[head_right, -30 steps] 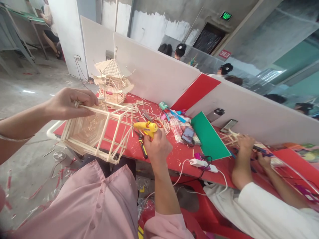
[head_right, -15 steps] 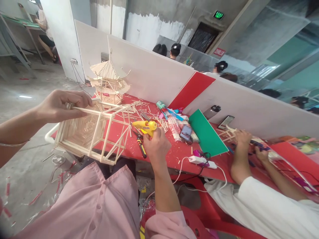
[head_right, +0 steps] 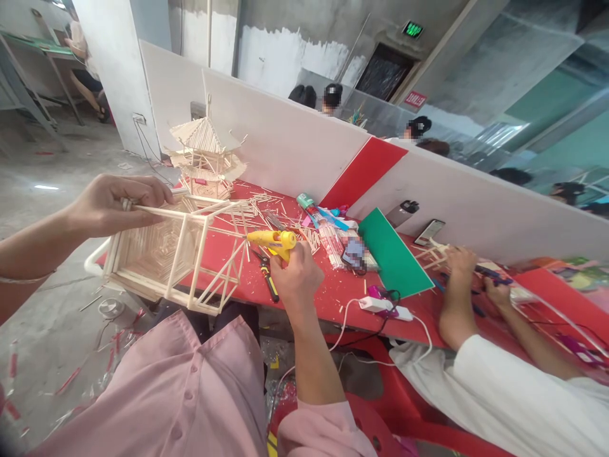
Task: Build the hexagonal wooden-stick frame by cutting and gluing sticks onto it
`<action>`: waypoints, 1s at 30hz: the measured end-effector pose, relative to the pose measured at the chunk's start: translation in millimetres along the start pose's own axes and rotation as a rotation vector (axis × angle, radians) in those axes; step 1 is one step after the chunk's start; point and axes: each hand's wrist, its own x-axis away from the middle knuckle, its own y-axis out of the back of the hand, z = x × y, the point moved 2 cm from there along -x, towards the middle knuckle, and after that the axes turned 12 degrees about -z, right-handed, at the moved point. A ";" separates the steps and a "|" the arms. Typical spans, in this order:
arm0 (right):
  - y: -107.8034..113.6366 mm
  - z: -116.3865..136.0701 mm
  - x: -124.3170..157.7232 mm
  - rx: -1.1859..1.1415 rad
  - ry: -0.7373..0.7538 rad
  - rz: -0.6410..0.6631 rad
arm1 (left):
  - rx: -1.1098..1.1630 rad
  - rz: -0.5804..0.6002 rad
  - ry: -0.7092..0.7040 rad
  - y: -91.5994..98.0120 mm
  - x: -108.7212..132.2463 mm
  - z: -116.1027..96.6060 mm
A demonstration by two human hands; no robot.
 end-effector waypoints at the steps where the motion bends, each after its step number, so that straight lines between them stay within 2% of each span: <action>1: -0.6 0.6 0.0 0.006 0.007 -0.001 | -0.004 0.009 0.005 -0.2 0.2 0.1; 6: -1.5 2.4 0.7 0.044 0.048 -0.007 | -0.014 -0.020 0.016 -0.9 2.1 2.3; 10: -0.8 3.7 2.0 0.066 0.087 -0.011 | -0.046 0.004 0.032 -1.5 3.3 5.0; 16: 2.3 5.0 2.5 0.069 0.146 -0.054 | -0.026 0.002 -0.036 -0.2 6.0 8.4; 23: -1.3 1.0 1.9 0.047 0.092 -0.062 | 0.094 -0.060 -0.010 3.7 8.1 11.3; 30: -5.4 -2.5 1.5 -0.101 -0.028 -0.041 | 0.214 -0.122 0.007 10.0 17.6 19.2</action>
